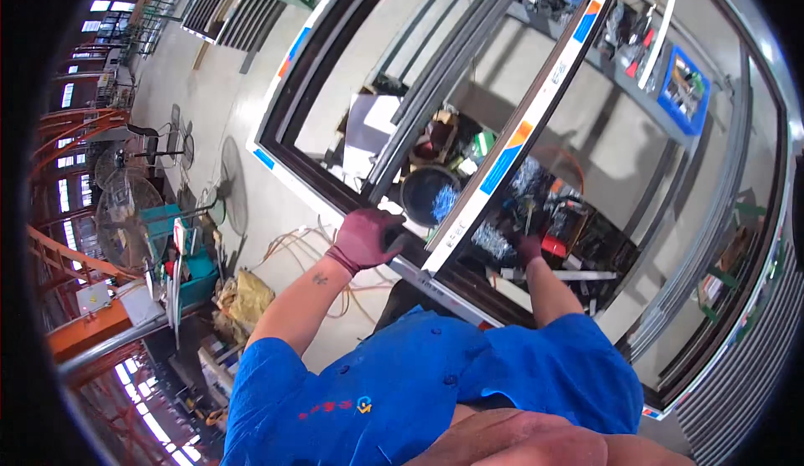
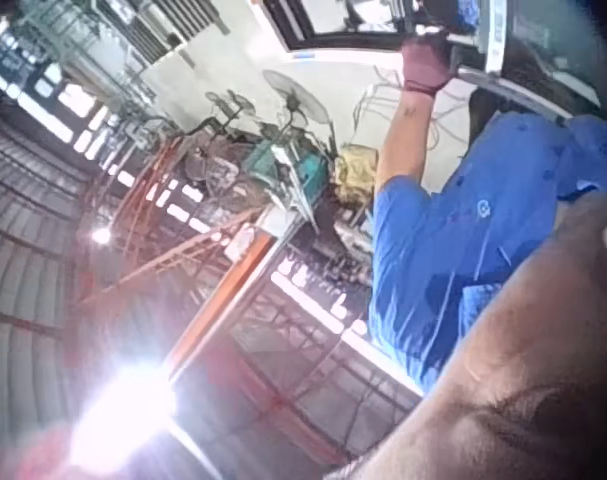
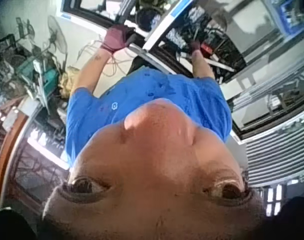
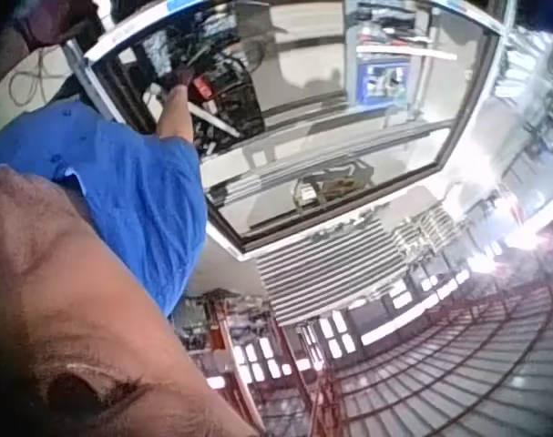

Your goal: Assembling components onto a metal frame using a power drill.

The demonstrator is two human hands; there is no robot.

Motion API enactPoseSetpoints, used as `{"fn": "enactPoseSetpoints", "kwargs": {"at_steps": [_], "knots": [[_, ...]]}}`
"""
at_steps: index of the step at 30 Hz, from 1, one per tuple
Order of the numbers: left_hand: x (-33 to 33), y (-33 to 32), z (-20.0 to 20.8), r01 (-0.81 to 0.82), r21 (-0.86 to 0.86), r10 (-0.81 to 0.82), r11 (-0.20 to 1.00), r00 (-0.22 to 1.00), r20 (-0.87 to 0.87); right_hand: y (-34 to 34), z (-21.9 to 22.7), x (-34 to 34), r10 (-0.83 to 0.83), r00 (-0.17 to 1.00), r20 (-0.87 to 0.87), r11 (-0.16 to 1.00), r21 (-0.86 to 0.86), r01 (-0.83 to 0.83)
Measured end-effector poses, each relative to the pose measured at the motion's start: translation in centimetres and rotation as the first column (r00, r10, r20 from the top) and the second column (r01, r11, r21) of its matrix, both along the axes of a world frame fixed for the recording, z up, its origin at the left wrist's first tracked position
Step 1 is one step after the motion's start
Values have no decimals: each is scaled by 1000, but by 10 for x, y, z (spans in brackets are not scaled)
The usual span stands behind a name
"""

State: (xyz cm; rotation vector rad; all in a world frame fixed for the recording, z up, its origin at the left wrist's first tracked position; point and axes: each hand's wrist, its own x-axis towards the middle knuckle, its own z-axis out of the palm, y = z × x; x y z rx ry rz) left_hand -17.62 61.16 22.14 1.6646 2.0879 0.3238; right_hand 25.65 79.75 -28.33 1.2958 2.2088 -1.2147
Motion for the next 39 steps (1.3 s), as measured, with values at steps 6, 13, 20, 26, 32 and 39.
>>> {"fn": "enactPoseSetpoints", "kwargs": {"at_steps": [6, 13, 20, 26, 32, 39], "knots": [[3, -11, 10, -19, -28, 17, 999, 998, -67, 23, 140, -9, -683, 729, 54, 507, -682, 526], [-2, -17, 0, 34, 102, -28, 994, 998, -56, 50, 235, -18, -646, 689, -329, 612, -762, 210], [-9, -23, 4, 51, 8, -51, 999, 997, -56, 61, 362, -47, -456, 634, -625, 890, -344, 300], [-35, -23, 4, 67, 150, -109, 986, 948, 299, 14, 529, -100, -658, 503, -560, 748, -409, 523], [-50, 50, 89, 386, 629, -649, 674, 716, 256, -48, 629, -158, -771, 433, -468, 637, -591, 495], [-49, 107, 112, 521, 824, -884, 224, 464, -53, -76, 690, -213, -791, 403, -460, 609, -654, 449]]}}
